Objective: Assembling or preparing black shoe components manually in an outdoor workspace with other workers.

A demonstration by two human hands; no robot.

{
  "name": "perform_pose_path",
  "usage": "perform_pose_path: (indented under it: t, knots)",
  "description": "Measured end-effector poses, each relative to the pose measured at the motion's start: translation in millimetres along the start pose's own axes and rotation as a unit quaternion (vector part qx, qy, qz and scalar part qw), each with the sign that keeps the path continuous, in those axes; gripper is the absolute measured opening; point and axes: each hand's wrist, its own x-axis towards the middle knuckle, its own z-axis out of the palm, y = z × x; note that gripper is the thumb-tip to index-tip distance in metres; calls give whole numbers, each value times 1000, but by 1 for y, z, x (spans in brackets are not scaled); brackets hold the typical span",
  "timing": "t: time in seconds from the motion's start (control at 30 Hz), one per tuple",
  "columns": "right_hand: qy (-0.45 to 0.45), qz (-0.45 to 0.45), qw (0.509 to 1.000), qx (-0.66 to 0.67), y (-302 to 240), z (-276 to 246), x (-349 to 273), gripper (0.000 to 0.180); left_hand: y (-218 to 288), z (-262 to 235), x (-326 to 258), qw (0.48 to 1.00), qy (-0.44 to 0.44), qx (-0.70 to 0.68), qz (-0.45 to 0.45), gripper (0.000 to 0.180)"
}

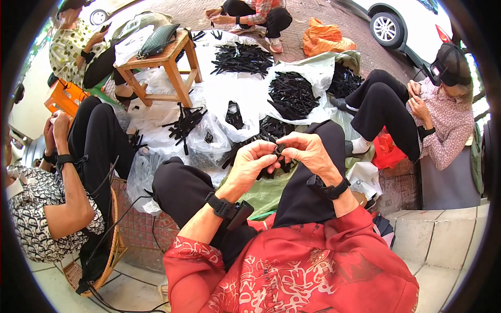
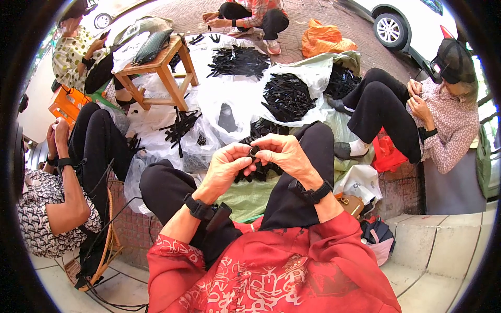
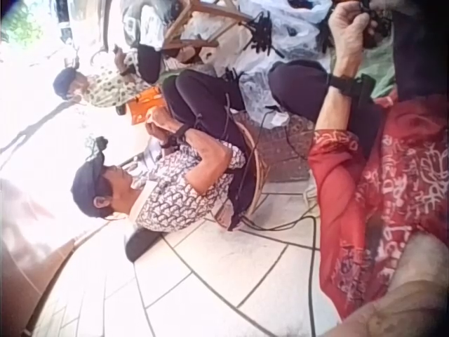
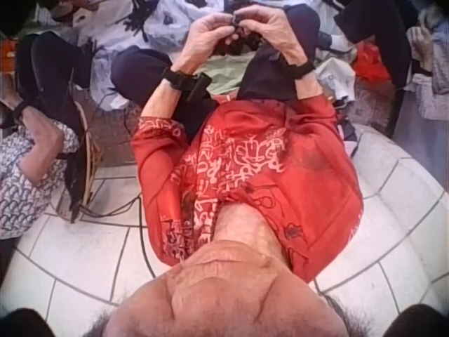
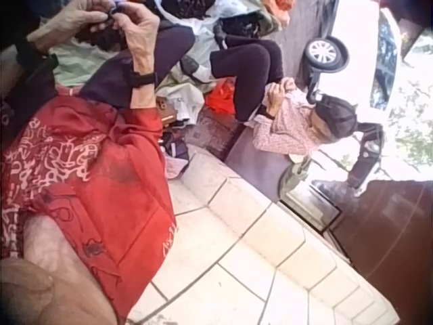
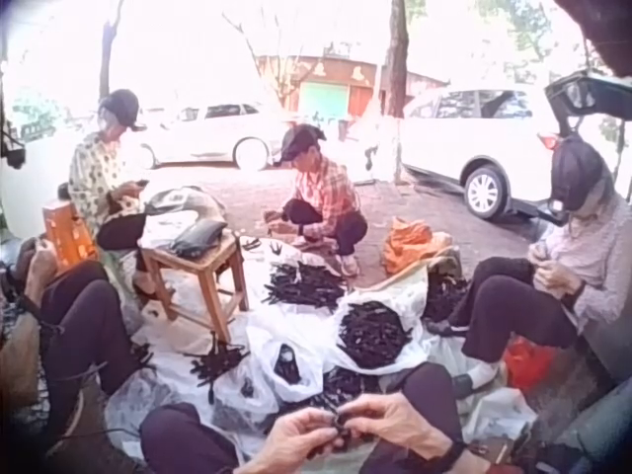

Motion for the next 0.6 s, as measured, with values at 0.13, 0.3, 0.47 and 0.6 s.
perform_pose_path:
  t: [0.13, 0.3, 0.47, 0.6]
  knots:
    - [5, 1, 1000, 2, -2, 2, -1, 22, 1, 2, -2, 1000, -17, -4, 14, 21]
    - [10, -16, 1000, -17, 2, 0, 0, 23, 2, 4, -3, 1000, 2, -1, 1, 19]
    - [11, -13, 1000, 1, -4, 0, 1, 26, 6, 3, -4, 997, -18, 6, -79, 12]
    - [-6, 0, 1000, 30, -4, 1, 0, 24, 9, 5, -5, 999, -16, 20, -39, 9]
